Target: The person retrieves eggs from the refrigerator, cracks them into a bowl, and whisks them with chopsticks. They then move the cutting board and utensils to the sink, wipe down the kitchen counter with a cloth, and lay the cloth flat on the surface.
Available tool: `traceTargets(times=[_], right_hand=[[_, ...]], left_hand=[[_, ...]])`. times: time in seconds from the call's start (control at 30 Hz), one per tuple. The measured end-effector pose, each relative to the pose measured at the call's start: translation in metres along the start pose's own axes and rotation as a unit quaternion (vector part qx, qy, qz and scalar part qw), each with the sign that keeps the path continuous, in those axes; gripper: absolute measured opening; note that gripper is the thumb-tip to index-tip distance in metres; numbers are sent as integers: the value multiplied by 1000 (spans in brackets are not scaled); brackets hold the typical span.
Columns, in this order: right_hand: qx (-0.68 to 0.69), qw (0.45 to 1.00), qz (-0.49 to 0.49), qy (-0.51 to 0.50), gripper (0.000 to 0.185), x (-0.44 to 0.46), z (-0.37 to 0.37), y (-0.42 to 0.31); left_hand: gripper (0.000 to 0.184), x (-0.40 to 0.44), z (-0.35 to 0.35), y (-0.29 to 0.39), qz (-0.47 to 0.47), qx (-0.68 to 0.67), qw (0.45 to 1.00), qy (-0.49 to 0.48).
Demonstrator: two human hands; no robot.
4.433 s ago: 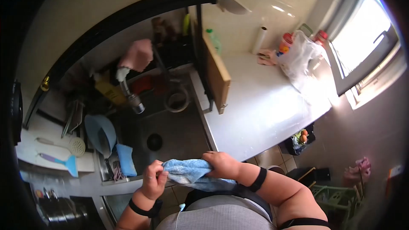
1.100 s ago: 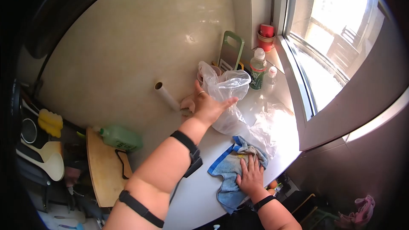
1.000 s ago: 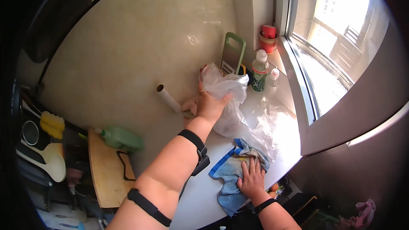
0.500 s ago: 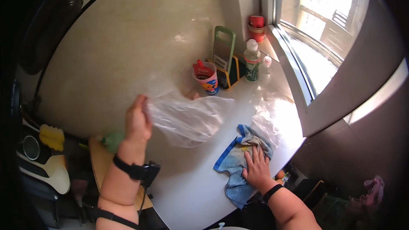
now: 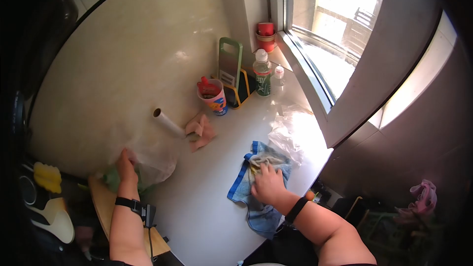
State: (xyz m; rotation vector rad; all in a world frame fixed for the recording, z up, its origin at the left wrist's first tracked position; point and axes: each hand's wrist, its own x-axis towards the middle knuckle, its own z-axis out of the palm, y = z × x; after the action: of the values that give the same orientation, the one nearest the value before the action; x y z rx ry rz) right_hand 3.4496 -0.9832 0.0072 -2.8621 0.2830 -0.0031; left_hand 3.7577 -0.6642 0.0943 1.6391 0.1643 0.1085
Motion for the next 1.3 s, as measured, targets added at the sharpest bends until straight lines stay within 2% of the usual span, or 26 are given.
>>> traceTargets(times=[0.03,0.07,0.1,0.17,0.2,0.27,0.33,0.37,0.43,0.47,0.5,0.53,0.57,0.6,0.63,0.67,0.7,0.77,0.8,0.87,0.9,0.93,0.97,1.03,1.13,1.3], right_hand=[[41,997,33,52,49,8,-9,6],[15,986,54,160,42,17,-18,15],[11,975,100,196,46,26,-25,27],[-17,952,184,245,61,41,-28,59],[-18,951,259,165,70,47,-31,72],[-2,947,296,125,71,53,-26,99],[20,939,333,82,72,53,-11,132],[74,931,351,67,67,50,0,150],[132,914,381,45,61,38,8,175],[137,909,379,101,49,25,11,187],[139,902,378,155,37,7,16,195],[173,886,380,204,26,-20,-9,186],[204,867,377,254,16,-45,-36,172],[147,888,269,342,16,-74,-25,180],[123,894,279,328,16,-105,-17,183],[85,908,255,320,14,-135,-5,182],[95,909,261,312,13,-161,10,171],[52,940,287,175,8,-199,28,141],[-6,942,326,79,1,-205,35,124],[-71,960,269,-3,4,-211,74,109],[-79,966,243,-32,7,-205,89,98],[-31,972,234,4,10,-198,112,90],[-24,966,249,-63,12,-185,115,76],[-71,960,262,-73,16,-169,154,74],[-7,966,164,-200,26,-151,218,98],[145,967,84,-190,27,-139,225,109]], left_hand=[[22,0,-1,-5,-2,-1,1000,-5],[23,-2,-2,-5,-33,-30,999,26],[24,-4,-4,-8,-65,-59,995,56],[28,7,-20,-26,-96,-100,990,29],[30,5,-19,-26,-88,-116,989,25],[33,0,-19,-25,-79,-130,988,17],[38,-5,-19,-22,-117,-64,991,-29],[38,-9,-19,-21,-116,-59,991,-34],[55,-23,-14,-26,-149,10,988,-29],[55,-37,-10,-26,-160,24,986,-39],[65,-55,-4,-21,-128,35,991,12],[75,-72,1,-20,-94,43,993,62],[75,-88,1,-24,-104,53,992,52],[80,-103,-1,-26,-100,55,993,35],[85,-117,-2,-30,-94,54,994,20],[75,-132,-2,-38,-93,77,993,17],[75,-144,-7,-50,-94,77,992,15],[67,-168,-14,-74,-57,140,986,-70],[67,-184,-12,-75,-56,140,986,-71],[60,-220,-7,-71,-5,194,964,-180],[60,-233,-7,-70,-3,195,964,-180],[59,-245,-9,-70,10,208,953,-219],[59,-256,-12,-70,23,221,940,-257],[58,-273,-22,-71,30,226,932,-281],[58,-288,-40,-65,42,242,917,-313],[57,-298,-79,-63,25,262,913,-312]])
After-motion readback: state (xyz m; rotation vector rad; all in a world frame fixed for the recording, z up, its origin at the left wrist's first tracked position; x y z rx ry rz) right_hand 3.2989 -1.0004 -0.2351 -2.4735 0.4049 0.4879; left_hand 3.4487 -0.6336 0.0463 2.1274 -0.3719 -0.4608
